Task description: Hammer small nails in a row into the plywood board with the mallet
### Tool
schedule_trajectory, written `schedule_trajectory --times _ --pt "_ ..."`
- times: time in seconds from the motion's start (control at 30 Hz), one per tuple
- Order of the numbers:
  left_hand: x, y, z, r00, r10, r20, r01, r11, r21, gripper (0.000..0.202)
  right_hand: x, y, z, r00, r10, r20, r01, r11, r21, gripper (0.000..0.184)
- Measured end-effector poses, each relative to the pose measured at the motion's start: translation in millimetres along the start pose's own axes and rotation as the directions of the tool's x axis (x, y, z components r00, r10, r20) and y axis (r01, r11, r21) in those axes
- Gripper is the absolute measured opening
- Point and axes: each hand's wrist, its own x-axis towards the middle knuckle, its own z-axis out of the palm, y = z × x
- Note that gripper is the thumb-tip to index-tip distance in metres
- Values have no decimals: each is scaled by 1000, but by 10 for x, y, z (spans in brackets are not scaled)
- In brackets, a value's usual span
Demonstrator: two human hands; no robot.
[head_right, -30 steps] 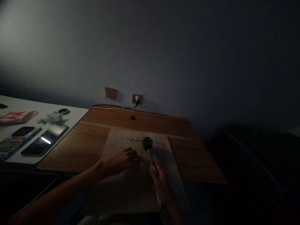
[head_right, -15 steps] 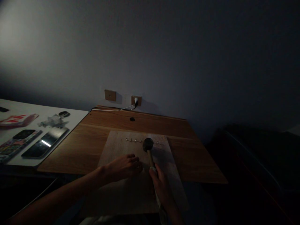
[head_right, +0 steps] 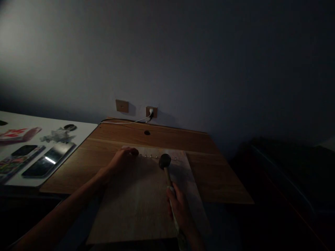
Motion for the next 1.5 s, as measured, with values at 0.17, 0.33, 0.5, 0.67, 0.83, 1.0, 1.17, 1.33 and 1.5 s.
schedule_trajectory --times 0.17,0.33,0.5,0.67,0.83,1.0,1.17,1.33,1.5 --pt "-30 -153 49 996 -84 -31 81 991 -102 16 21 19 -5 1000 -12 4 12 1000 22 49" --pt "-61 -155 53 994 -103 -46 102 995 -20 16 13 6 0 1000 -1 1 1 1000 26 49" --pt "-74 -93 19 992 -111 -60 115 992 58 18 -3 -9 6 1000 -8 9 8 1000 28 46" --pt "-86 -67 -3 993 -106 -42 108 993 53 19 -27 -57 17 1000 2 -6 -2 1000 25 45" --pt "-88 -61 -12 999 -49 -19 50 998 46 21 -17 -46 15 1000 10 -24 -9 999 40 51" --pt "-89 -39 -12 1000 -27 -5 27 999 32 21 -54 -120 76 999 -40 33 38 998 41 49" --pt "-86 -90 32 997 -66 -29 65 997 -40 34 0 -333 328 974 -132 182 129 991 31 35" --pt "-77 -124 75 992 -116 -46 110 988 -111 40 145 -508 673 928 -235 290 240 971 20 29" --pt "-68 -123 85 985 -162 -55 155 982 -109 40 227 -536 869 923 -220 317 223 975 27 29"
